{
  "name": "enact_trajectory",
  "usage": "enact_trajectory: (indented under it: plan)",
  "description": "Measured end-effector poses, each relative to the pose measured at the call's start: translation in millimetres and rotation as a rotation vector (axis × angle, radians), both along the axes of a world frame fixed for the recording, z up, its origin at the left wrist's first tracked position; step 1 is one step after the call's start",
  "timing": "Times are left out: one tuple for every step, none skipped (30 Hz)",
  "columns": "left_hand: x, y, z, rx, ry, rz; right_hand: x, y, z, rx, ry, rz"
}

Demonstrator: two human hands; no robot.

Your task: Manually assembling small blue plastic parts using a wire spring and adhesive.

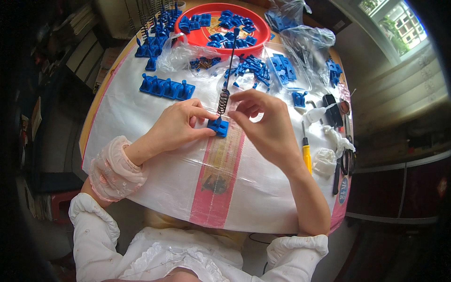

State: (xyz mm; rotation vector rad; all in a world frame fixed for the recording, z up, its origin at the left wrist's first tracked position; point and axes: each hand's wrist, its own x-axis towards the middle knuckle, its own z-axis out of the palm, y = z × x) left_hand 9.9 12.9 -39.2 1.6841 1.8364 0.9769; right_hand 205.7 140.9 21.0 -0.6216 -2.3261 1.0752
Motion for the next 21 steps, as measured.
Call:
enact_trajectory:
  plan:
    - [-0.7, 0.3, 1.5, -0.002, -0.021, -0.020, 1.0, 3.6, 0.5, -0.022, 0.010, -0.015]
    - [-1.1, 0.6, 2.4, -0.002, -0.039, -0.025, 1.8, 7.5, 0.1, -0.044, 0.020, -0.030]
    - [-1.9, 0.8, 2.5, -0.006, -0.055, -0.030, 2.0, 10.4, -2.1, -0.049, 0.025, -0.037]
    - [-2.4, 1.2, 2.5, -0.010, -0.071, -0.036, 1.6, 12.8, -4.8, -0.054, 0.030, -0.044]
    - [-2.7, 1.5, 2.4, -0.013, -0.054, -0.042, 1.0, 15.5, -7.8, -0.059, 0.035, -0.052]
    - [-3.2, 2.3, 3.0, -0.030, -0.050, -0.042, 1.1, 18.6, -11.3, -0.071, 0.040, -0.060]
    - [-4.2, 3.2, 4.0, -0.047, -0.047, -0.043, 0.6, 21.9, -15.4, -0.083, 0.046, -0.068]
    - [-4.5, 3.6, 4.4, -0.065, -0.043, -0.043, -0.3, 25.5, -20.0, -0.095, 0.051, -0.076]
    - [-4.0, 3.3, 4.2, -0.067, -0.037, -0.046, -1.4, 28.8, -26.1, -0.109, 0.060, -0.100]
    - [-4.3, 4.1, 2.3, -0.056, -0.025, -0.058, -2.0, 32.2, -33.1, -0.132, 0.096, -0.117]
    - [-5.7, 5.9, -0.7, -0.045, -0.015, -0.071, -1.8, 34.7, -38.8, -0.115, 0.096, -0.134]
    - [-6.6, 5.7, -3.0, -0.038, -0.003, -0.075, -3.6, 35.9, -44.5, -0.104, 0.097, -0.142]
    - [-5.9, 5.2, -1.9, -0.039, -0.005, -0.082, -5.9, 36.6, -48.4, -0.099, 0.081, -0.149]
    - [-6.2, 5.6, -1.6, -0.047, 0.008, -0.090, -4.4, 37.5, -49.7, -0.073, 0.031, -0.140]
    - [-7.6, 6.2, -2.4, -0.053, 0.019, -0.096, -5.2, 37.5, -51.4, -0.069, 0.032, -0.135]
    - [-8.6, 6.8, -3.1, -0.059, 0.030, -0.102, -6.0, 38.0, -53.6, -0.064, 0.033, -0.129]
    - [-8.7, 7.3, -3.5, -0.071, 0.026, -0.110, -6.0, 38.9, -55.4, -0.077, 0.034, -0.123]
    - [-8.8, 7.7, -4.2, -0.067, 0.014, -0.115, -5.8, 40.2, -55.9, -0.087, 0.034, -0.115]
    - [-9.2, 8.1, -5.2, -0.062, 0.003, -0.120, -5.9, 41.9, -57.0, -0.097, 0.035, -0.106]
    - [-9.9, 8.3, -5.7, -0.057, -0.008, -0.124, -6.7, 44.5, -59.5, -0.094, 0.048, -0.092]
    - [-9.5, 9.1, -6.6, -0.057, -0.013, -0.145, -6.8, 46.4, -61.1, -0.091, 0.057, -0.081]
